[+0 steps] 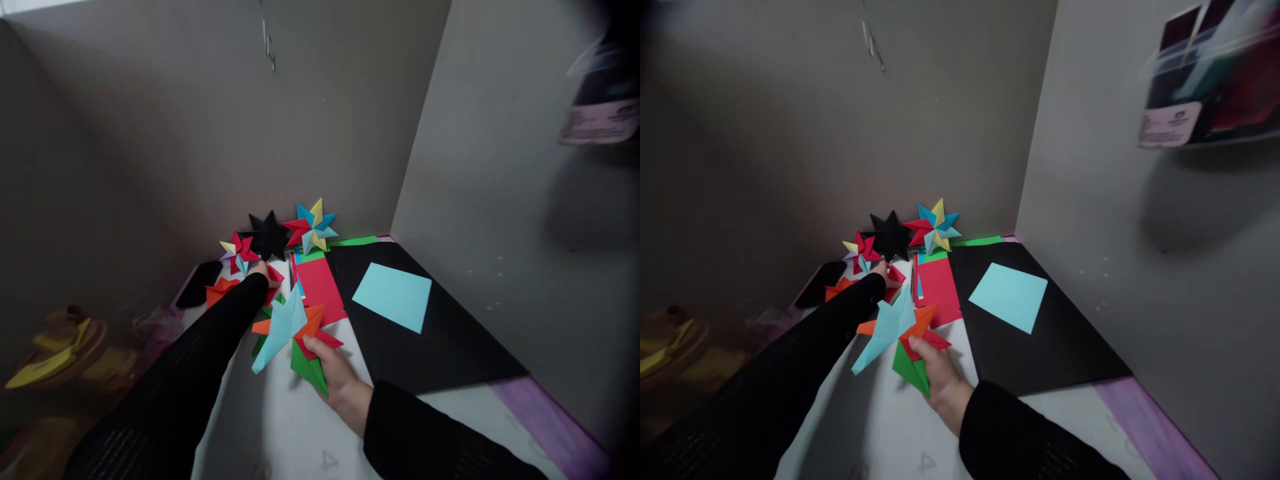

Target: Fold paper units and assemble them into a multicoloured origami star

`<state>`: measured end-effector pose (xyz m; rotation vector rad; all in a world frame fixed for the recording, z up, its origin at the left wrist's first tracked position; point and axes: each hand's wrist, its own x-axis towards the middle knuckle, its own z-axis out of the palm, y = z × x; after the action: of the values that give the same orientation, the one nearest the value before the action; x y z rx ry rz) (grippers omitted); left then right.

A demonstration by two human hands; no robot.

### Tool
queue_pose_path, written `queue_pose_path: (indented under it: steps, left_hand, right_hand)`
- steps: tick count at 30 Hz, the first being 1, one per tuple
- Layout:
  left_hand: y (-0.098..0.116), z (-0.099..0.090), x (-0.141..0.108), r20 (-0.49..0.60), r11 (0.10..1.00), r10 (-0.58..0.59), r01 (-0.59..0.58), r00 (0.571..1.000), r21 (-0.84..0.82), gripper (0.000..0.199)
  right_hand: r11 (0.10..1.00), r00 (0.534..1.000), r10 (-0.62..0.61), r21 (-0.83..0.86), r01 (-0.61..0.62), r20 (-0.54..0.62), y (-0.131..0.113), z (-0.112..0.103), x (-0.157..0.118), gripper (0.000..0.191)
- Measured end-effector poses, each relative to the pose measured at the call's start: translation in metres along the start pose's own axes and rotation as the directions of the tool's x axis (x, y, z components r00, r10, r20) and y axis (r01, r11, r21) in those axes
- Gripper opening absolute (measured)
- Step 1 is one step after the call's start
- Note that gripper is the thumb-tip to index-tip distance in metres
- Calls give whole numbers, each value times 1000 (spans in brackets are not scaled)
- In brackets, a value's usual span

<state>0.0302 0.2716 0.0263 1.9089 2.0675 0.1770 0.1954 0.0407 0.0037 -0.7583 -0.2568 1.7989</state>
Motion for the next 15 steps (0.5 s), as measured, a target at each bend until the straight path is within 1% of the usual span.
queue_pose_path:
  steps: [3, 4, 7, 8, 9, 10, 11, 12, 14, 15]
  left_hand:
    - [2, 1, 0, -47, 1000, -6, 6, 999, 5, 33]
    - [3, 0, -2, -67, 1000, 5, -5, 998, 5, 36]
    - [6, -5, -15, -158, 998, 56, -53, 986, 21, 60]
    - [6, -7, -22, -202, 997, 79, -75, 976, 30, 65]
    - [7, -9, -30, -238, 994, 105, -99, 966, 35, 61]
    - [7, -10, -39, -257, 991, 133, -129, 957, 32, 53]
    - [7, -9, -47, -253, 987, 162, -161, 954, 24, 45]
    - [6, -8, -56, -220, 981, 193, -196, 956, 8, 38]
    - [3, -3, -70, -122, 971, 230, -236, 966, -45, 29]
    - [1, 1, -76, -83, 968, 231, -238, 969, -80, 27]
  right_hand:
    - [1000, 1000, 1, 16, -1, -6, 0, 0, 1, 39]
    - [1000, 1000, 1, 16, -1, -11, 0, -1, 1, 39]
    - [1000, 1000, -1, 15, 2, -23, 2, -6, 5, 39]
    - [1000, 1000, 0, 20, 0, -24, 3, -7, 6, 39]
    - [1000, 1000, 4, 28, -4, -22, 3, -8, 7, 38]
    - [999, 1000, 12, 36, -12, -18, 4, -8, 8, 38]
    - [999, 1000, 21, 44, -20, -12, 4, -9, 8, 38]
    - [998, 1000, 28, 47, -28, -5, 4, -9, 9, 37]
    - [999, 999, 32, 41, -32, 4, 5, -8, 9, 36]
    - [999, 1000, 29, 32, -30, 7, 5, -8, 8, 36]
